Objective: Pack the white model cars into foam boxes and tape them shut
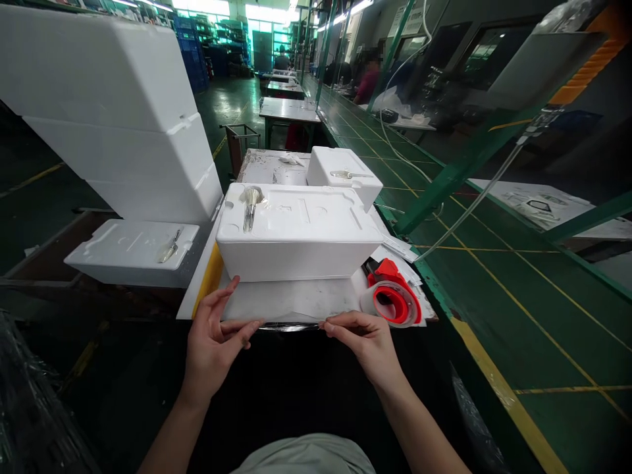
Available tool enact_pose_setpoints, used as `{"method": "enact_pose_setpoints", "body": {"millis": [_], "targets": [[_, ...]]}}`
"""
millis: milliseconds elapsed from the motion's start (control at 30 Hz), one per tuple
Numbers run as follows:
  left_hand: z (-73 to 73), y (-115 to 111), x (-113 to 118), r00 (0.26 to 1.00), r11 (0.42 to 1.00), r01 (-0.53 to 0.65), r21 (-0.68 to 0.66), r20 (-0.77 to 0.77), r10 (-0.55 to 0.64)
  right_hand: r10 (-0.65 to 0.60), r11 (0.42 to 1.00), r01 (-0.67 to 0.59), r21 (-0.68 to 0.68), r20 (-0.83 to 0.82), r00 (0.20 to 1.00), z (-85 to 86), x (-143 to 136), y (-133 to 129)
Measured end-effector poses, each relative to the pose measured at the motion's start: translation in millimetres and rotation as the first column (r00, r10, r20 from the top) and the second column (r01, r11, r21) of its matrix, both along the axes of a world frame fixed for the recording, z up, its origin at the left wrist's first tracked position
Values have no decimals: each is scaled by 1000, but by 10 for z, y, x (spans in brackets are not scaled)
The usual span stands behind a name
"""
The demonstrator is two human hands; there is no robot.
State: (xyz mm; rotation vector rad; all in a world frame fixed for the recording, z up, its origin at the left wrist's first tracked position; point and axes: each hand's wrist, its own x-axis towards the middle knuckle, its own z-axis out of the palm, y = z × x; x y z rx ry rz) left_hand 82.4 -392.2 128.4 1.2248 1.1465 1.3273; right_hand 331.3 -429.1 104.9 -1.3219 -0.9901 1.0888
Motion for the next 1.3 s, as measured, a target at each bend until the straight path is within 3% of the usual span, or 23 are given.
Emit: {"method": "enact_pose_setpoints", "body": {"millis": [267,500,733,1100,1300], "targets": [[-77,175,-75,990,988,140,-63,-3,-140,33,998,-33,-49,13,999,27,36,27],[-172,457,-59,976,983,182,0,-124,-181,-55,997,49,52,115,992,-91,82,322],[-266,649,-3,929,986,106,126,-366,-53,-212,964,154,217,276,937,-233,70,570],[-390,777,186,787,953,-124,276,-558,264,-386,913,326,247,255,887,-338,2,750],[-447,804,215,704,936,-124,329,-636,317,-424,902,356,245,338,840,-396,-51,767]]}}
